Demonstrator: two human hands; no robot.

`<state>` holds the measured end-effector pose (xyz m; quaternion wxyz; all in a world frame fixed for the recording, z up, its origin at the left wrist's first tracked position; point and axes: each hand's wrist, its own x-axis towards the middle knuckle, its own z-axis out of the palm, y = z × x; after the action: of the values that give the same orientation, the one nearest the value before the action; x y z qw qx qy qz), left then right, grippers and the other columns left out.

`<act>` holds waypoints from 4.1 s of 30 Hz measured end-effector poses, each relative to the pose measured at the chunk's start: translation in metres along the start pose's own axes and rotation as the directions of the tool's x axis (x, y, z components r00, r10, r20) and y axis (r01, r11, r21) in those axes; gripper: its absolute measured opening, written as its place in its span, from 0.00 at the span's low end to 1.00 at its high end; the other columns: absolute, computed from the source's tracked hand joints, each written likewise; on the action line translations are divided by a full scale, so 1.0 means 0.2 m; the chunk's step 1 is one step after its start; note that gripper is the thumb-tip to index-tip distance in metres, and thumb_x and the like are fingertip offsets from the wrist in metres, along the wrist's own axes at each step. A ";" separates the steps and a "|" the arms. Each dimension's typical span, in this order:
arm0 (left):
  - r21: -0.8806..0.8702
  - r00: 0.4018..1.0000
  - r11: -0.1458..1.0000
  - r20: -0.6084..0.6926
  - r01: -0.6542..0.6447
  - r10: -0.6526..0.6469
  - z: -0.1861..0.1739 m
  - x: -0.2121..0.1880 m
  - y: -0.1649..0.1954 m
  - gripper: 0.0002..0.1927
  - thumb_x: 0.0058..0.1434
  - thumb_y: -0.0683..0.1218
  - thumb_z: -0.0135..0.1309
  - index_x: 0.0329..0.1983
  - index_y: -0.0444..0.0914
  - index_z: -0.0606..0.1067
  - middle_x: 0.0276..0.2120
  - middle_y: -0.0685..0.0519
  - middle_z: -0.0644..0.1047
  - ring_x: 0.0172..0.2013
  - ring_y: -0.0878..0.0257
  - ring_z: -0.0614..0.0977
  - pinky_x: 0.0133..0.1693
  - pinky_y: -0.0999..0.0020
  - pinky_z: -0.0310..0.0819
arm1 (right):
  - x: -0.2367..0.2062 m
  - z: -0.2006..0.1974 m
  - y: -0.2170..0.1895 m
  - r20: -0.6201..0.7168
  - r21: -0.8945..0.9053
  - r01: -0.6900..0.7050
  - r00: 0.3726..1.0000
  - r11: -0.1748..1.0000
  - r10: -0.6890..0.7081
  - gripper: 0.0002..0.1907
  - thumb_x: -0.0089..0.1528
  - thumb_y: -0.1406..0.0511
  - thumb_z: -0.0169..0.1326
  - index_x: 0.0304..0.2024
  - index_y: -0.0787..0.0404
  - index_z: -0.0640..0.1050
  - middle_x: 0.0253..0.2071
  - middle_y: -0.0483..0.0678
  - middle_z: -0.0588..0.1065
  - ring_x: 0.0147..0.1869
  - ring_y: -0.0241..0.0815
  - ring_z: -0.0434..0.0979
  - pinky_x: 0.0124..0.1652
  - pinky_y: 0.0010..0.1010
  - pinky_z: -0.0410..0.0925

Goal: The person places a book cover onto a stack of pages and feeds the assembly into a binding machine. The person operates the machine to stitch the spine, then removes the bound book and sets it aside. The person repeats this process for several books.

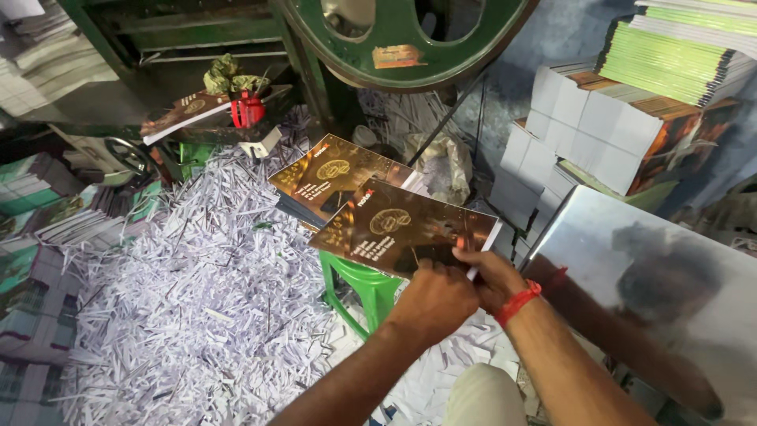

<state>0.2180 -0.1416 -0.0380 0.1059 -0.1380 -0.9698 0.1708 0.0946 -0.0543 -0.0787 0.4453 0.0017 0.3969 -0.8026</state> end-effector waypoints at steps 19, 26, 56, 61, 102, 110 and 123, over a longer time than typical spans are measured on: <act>-0.664 0.903 0.707 -0.420 -0.242 -0.085 -0.26 0.50 0.01 0.31 0.53 0.54 0.68 0.57 0.38 0.76 0.55 0.47 0.78 0.57 0.48 0.74 0.61 0.52 0.65 | -0.79 -0.79 -0.06 -0.066 -0.680 0.439 0.761 0.587 -0.645 0.18 0.59 0.73 0.60 0.53 0.67 0.82 0.46 0.43 0.82 0.49 0.33 0.77 0.51 0.28 0.69; -0.593 0.779 0.681 -0.625 -0.429 -0.053 -0.29 0.69 0.28 0.28 0.53 0.52 0.68 0.55 0.37 0.75 0.55 0.48 0.77 0.58 0.50 0.76 0.63 0.49 0.63 | -0.99 -0.97 -0.12 -0.175 -0.664 0.477 0.650 0.576 -0.739 0.18 0.58 0.73 0.59 0.52 0.68 0.81 0.47 0.45 0.83 0.51 0.34 0.79 0.53 0.28 0.70; -0.923 0.960 -0.282 0.279 0.261 -0.024 0.00 0.74 0.37 0.09 0.63 0.42 0.65 0.40 0.30 0.81 0.28 0.52 0.81 0.28 0.68 0.76 0.30 0.73 0.69 | -1.69 -1.28 -0.26 -0.396 -0.485 0.451 0.650 0.749 -0.648 0.19 0.59 0.70 0.57 0.53 0.66 0.79 0.46 0.49 0.82 0.50 0.38 0.79 0.51 0.31 0.70; -0.970 0.945 -0.206 0.184 0.129 -0.271 -0.08 0.64 0.37 0.06 0.60 0.41 0.61 0.37 0.33 0.81 0.27 0.54 0.82 0.24 0.71 0.78 0.26 0.74 0.73 | -1.73 -1.01 -0.36 -0.379 -0.395 0.505 0.671 0.767 -0.637 0.28 0.59 0.67 0.57 0.63 0.65 0.74 0.55 0.49 0.79 0.57 0.39 0.77 0.55 0.32 0.68; -0.748 0.858 -0.613 0.468 0.255 -0.213 -0.08 0.75 -0.26 0.04 0.63 0.41 0.58 0.39 0.37 0.76 0.31 0.51 0.79 0.30 0.61 0.82 0.35 0.65 0.79 | -1.21 -0.63 -0.54 -0.248 -0.511 0.490 0.703 0.706 -0.667 0.09 0.60 0.66 0.62 0.41 0.65 0.82 0.32 0.44 0.78 0.33 0.32 0.76 0.34 0.25 0.69; -0.691 0.908 -0.652 0.420 0.312 -0.010 -0.10 1.04 -0.01 0.17 0.67 0.50 0.55 0.54 0.36 0.73 0.41 0.47 0.81 0.40 0.56 0.83 0.42 0.60 0.76 | -1.24 -0.96 -0.65 -0.412 -0.428 0.563 0.575 0.707 -0.707 0.09 0.60 0.66 0.62 0.37 0.66 0.81 0.33 0.46 0.79 0.33 0.36 0.80 0.35 0.28 0.73; -0.854 0.918 -0.521 0.210 0.005 -0.336 0.04 1.04 0.04 0.16 0.59 0.38 0.63 0.50 0.31 0.80 0.37 0.50 0.83 0.33 0.67 0.82 0.36 0.72 0.78 | -1.14 -1.07 -0.68 -0.494 -0.380 0.520 0.585 0.765 -0.643 0.14 0.61 0.62 0.62 0.41 0.68 0.81 0.34 0.48 0.80 0.34 0.38 0.80 0.36 0.30 0.72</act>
<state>0.0226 -0.0733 -0.0165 0.0572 -0.0009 -0.6255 -0.7781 0.0595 0.2855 -0.0573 0.0053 0.0810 0.5703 -0.8174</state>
